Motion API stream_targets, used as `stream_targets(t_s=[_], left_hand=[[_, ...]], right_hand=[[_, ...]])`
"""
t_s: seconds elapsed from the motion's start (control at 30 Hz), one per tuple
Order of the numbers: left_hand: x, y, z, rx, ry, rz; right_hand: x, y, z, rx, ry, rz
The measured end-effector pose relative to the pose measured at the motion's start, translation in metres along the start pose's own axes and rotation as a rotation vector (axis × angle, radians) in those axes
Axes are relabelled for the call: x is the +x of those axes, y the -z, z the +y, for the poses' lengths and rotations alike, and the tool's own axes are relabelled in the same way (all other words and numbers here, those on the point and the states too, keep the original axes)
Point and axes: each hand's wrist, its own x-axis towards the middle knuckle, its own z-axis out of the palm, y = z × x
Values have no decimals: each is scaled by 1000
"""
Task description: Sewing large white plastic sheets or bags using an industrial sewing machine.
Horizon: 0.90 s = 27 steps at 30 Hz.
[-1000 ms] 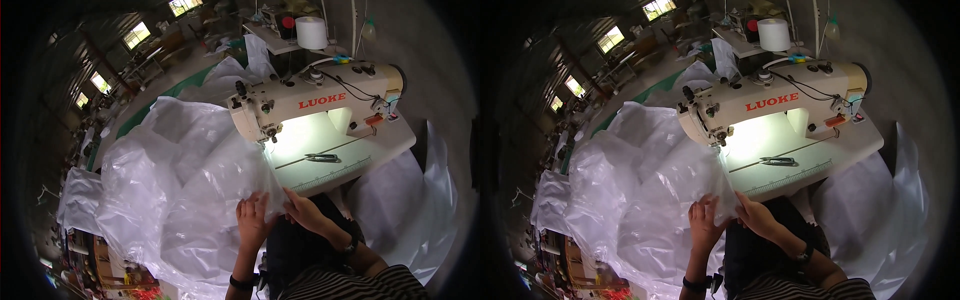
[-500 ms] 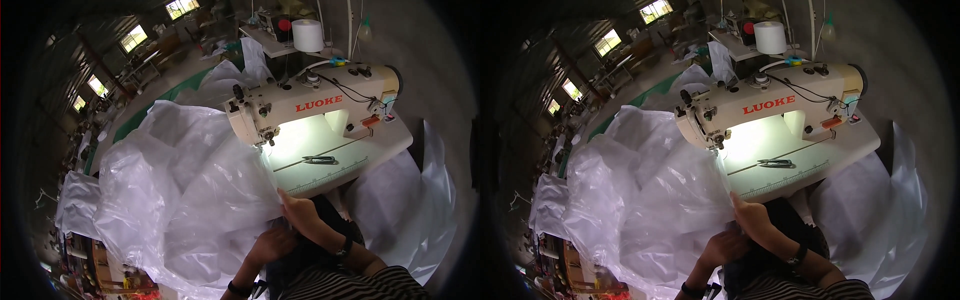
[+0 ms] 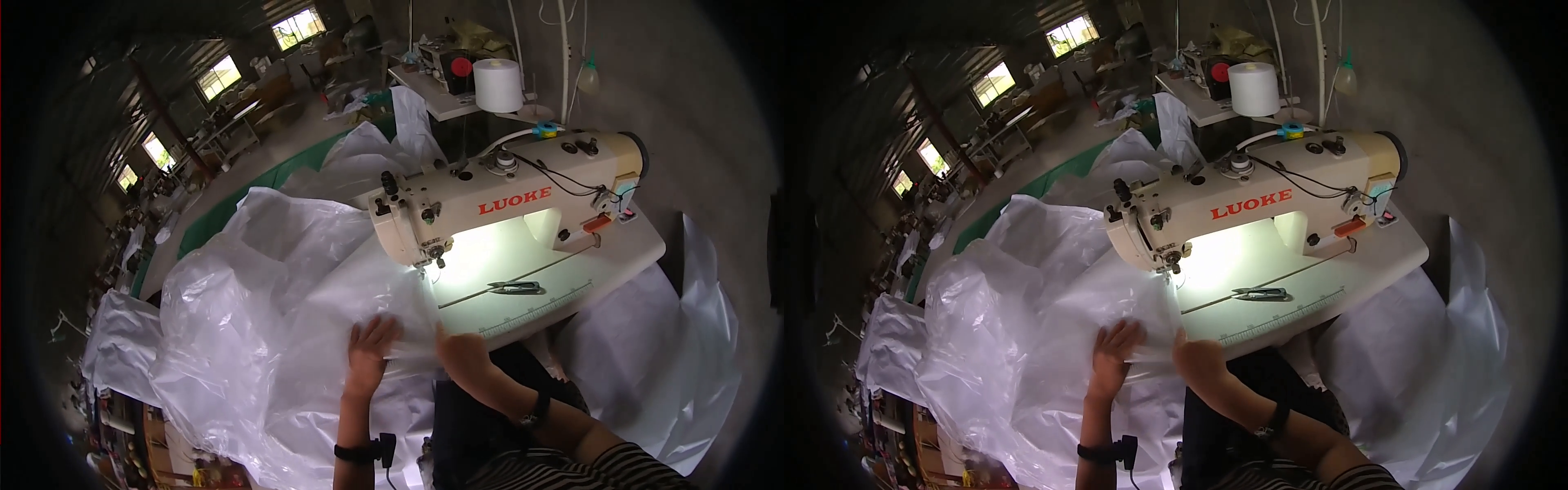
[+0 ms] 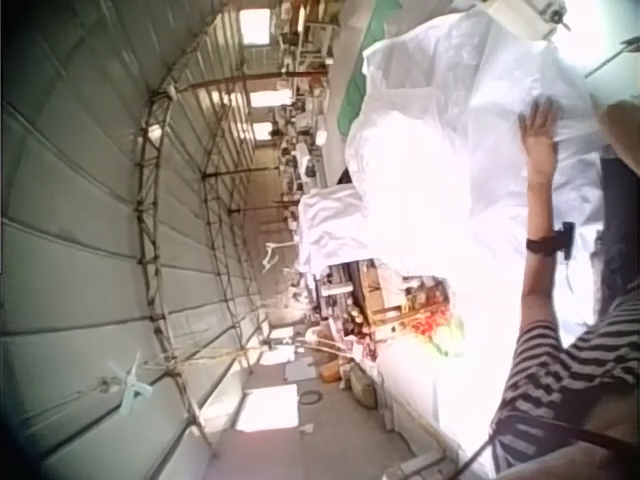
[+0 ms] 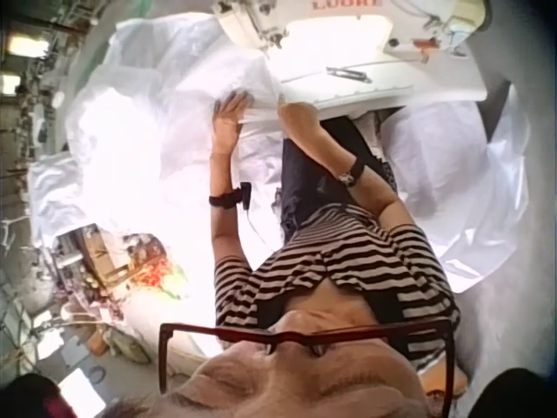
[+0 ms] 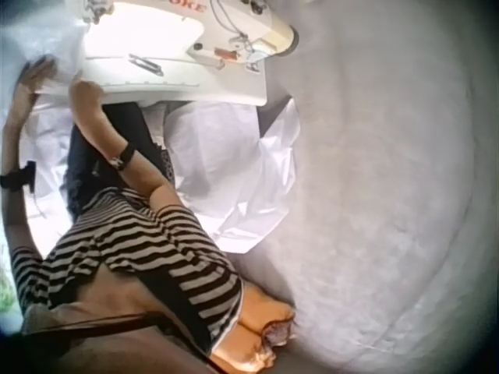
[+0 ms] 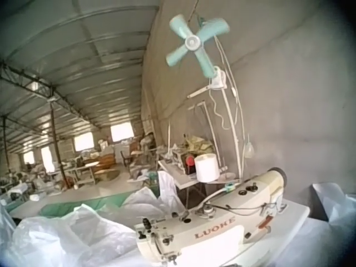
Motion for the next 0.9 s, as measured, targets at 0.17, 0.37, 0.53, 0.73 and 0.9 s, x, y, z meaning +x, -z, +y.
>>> stream_targets(t_s=[0.17,0.37,0.53,0.73,0.9], left_hand=[[23,-10,-20,80,-31,-59],[37,-28,-83,73,17,57],[58,-2,13,196,-170,35],[62,-21,19,31,-153,65],[88,-40,14,-114,159,107]], right_hand=[[31,-6,15,-3,16,-12],[75,-8,30,300,108,-206],[78,7,77,530,84,-216],[75,-9,78,514,194,-40],[73,-10,79,496,209,-5]])
